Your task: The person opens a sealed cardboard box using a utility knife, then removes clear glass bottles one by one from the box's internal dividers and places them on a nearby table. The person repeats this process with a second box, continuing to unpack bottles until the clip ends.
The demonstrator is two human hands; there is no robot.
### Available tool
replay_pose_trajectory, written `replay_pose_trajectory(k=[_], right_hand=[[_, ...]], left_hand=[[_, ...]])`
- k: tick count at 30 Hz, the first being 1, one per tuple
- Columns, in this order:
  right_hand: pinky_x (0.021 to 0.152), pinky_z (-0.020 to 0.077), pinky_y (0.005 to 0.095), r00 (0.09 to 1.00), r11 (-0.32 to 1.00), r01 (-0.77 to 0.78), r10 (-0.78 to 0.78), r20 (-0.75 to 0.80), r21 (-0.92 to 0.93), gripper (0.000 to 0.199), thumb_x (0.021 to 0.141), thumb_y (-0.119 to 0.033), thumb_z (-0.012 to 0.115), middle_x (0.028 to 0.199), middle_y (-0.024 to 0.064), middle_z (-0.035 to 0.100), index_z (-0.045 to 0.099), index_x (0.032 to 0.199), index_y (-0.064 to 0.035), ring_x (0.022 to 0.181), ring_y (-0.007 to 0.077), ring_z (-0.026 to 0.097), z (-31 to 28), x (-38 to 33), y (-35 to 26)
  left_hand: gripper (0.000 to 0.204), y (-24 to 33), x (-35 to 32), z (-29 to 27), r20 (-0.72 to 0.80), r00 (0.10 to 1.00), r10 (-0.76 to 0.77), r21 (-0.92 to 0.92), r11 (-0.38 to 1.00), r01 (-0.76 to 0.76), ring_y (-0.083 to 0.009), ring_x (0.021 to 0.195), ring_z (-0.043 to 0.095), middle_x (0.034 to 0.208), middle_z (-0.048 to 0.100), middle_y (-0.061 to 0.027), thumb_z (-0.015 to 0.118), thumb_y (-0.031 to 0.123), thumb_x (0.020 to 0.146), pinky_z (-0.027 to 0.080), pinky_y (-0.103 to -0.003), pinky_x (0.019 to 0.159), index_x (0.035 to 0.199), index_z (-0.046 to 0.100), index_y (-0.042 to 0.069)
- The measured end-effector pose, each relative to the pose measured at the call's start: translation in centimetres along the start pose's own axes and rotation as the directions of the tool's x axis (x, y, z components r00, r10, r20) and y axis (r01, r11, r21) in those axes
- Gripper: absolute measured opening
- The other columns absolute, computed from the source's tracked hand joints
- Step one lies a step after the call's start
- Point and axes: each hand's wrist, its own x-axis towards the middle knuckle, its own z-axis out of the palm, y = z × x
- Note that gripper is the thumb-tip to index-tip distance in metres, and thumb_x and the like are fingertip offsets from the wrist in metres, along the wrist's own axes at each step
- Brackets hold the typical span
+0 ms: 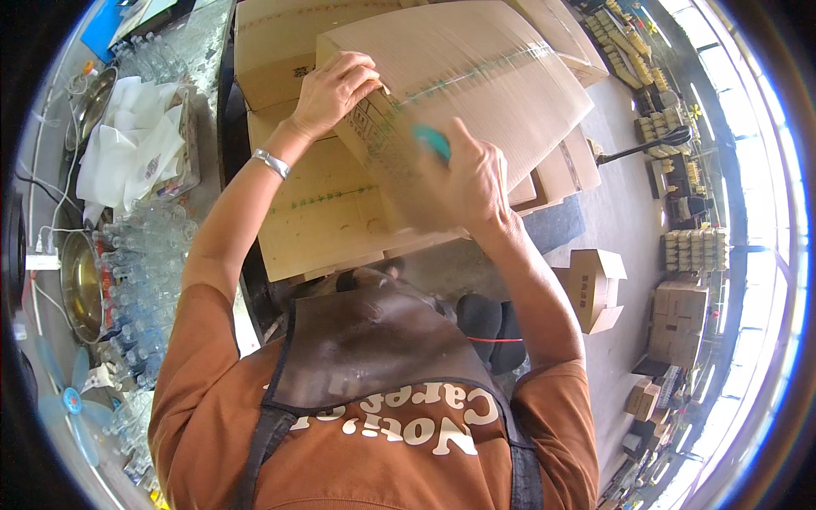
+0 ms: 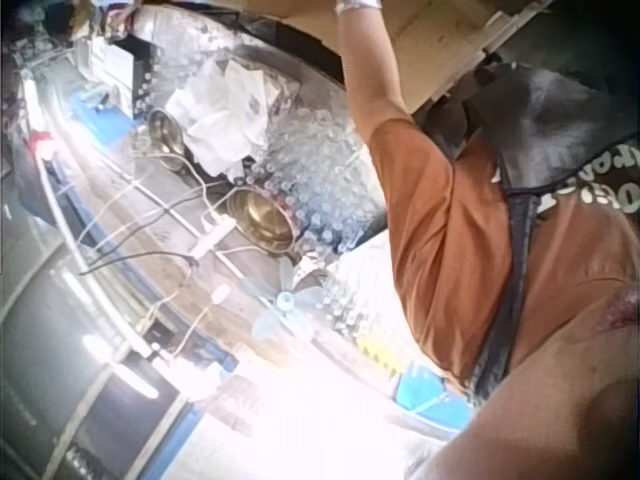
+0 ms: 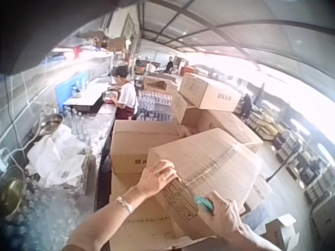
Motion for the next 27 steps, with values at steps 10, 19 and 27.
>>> replay_pose_trajectory(k=[10, 19, 27], right_hand=[[0.059, 0.0528, 0.0257, 0.993, 0.877, -0.08, 0.109, -0.034, 0.473, 0.026, 0.098, -0.014, 0.059, 0.073, 0.0084, 0.069, 0.062, 0.119, 0.0002, 0.063, 0.0121, 0.068, 1.3, -0.5, 2.0], [0.049, 0.0468, 0.0372, 0.974, 0.998, 0.061, -0.055, -0.218, 0.021, 0.01, 0.087, -0.015, 0.069, 0.056, 0.0143, 0.057, 0.063, 0.092, -0.0085, 0.049, 0.0311, 0.06, 4.1, 1.9, 0.0], [0.06, 0.0503, 0.0494, 0.996, 0.981, 0.021, -0.038, -0.087, -0.194, 0.018, 0.083, -0.023, 0.063, 0.074, 0.0153, 0.067, 0.056, 0.089, -0.0078, 0.066, 0.0385, 0.065, 6.4, 5.2, -1.0]], left_hand=[[0.023, 1.7, -1.7, -0.3, 0.348, 0.604, -0.717, -0.53, 0.381, 0.758, -0.0132, 0.077, 0.068, 0.096, 0.07, -0.0049, 0.071, 0.025, 0.09, 0.055, -0.03, 0.069, 0.098, 0.067, 0.004], [0.027, 1.2, 1.2, -1.2, 0.698, 0.278, -0.66, -0.651, -0.422, 0.631, -0.0247, 0.093, 0.071, 0.102, 0.068, -0.0204, 0.067, 0.012, 0.093, 0.06, -0.027, 0.081, 0.105, 0.059, -0.011], [0.022, 1.8, 2.0, -0.8, 0.707, 0.222, -0.672, -0.671, -0.537, 0.51, -0.0254, 0.085, 0.072, 0.098, 0.069, -0.0208, 0.063, 0.007, 0.094, 0.061, -0.026, 0.075, 0.101, 0.062, -0.014]])
